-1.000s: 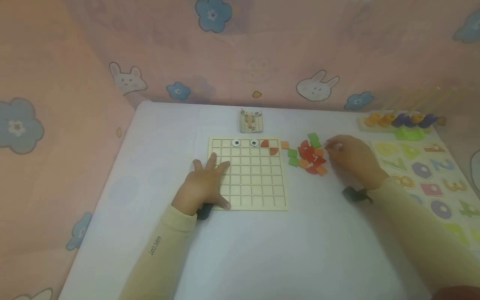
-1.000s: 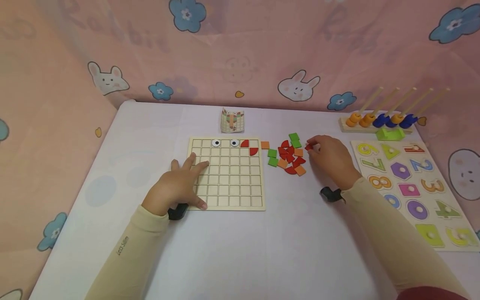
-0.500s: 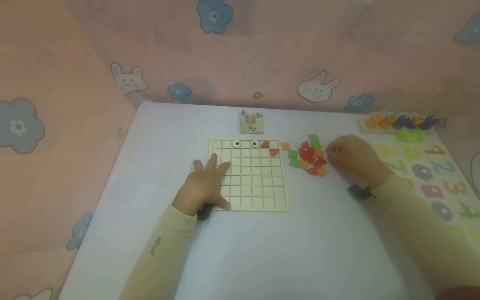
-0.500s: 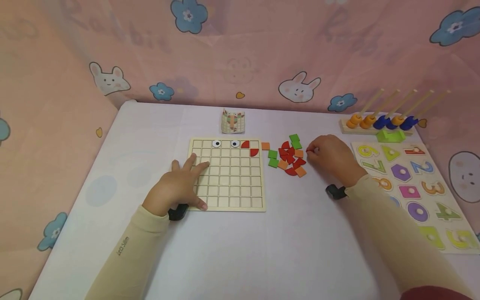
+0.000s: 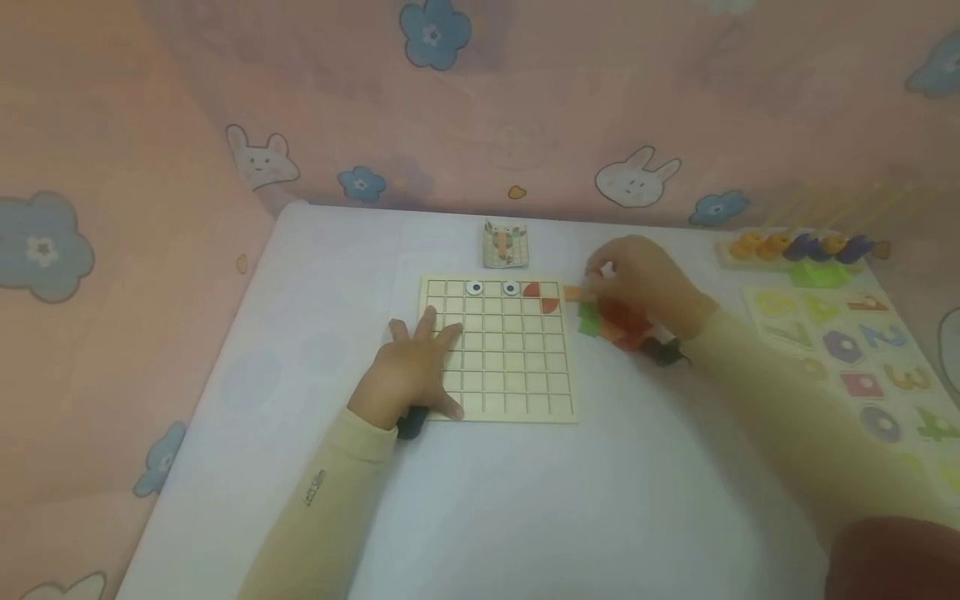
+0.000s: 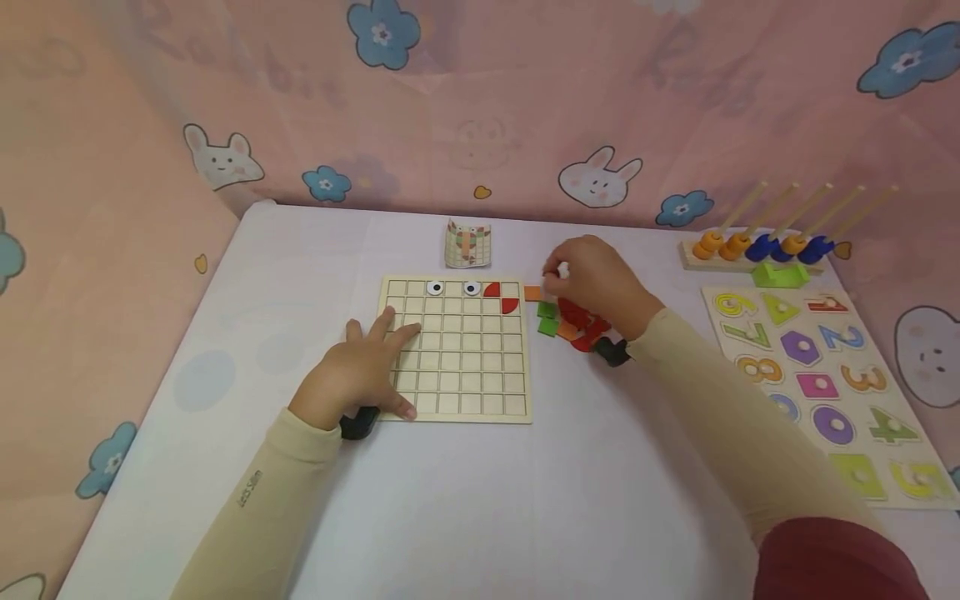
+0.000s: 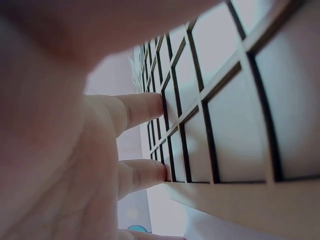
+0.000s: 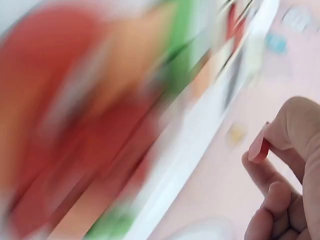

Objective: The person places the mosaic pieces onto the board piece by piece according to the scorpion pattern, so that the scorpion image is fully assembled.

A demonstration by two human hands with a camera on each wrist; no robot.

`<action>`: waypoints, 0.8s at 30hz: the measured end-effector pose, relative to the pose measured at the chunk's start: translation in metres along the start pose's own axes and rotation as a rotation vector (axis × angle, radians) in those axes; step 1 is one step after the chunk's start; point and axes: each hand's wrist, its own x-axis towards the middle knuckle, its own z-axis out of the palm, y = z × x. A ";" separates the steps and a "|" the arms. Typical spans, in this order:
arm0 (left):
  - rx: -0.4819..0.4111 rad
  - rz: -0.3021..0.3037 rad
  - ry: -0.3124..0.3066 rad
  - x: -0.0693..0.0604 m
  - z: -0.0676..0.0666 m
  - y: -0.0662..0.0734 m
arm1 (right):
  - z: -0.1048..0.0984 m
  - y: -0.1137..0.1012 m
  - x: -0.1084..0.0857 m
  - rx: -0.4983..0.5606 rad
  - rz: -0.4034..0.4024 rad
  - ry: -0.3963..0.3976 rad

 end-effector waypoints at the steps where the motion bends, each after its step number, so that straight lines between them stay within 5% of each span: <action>1: -0.003 -0.002 0.001 0.000 0.000 -0.001 | 0.005 -0.015 0.007 0.006 -0.038 -0.008; 6: -0.003 0.010 0.013 0.000 0.002 -0.003 | 0.033 -0.079 0.040 -0.028 -0.260 -0.005; 10: 0.011 0.013 0.009 0.000 0.002 -0.001 | 0.055 -0.113 0.059 -0.030 -0.358 -0.024; 24: 0.048 0.010 0.011 -0.002 -0.004 0.001 | 0.090 -0.126 0.074 -0.147 -0.575 0.006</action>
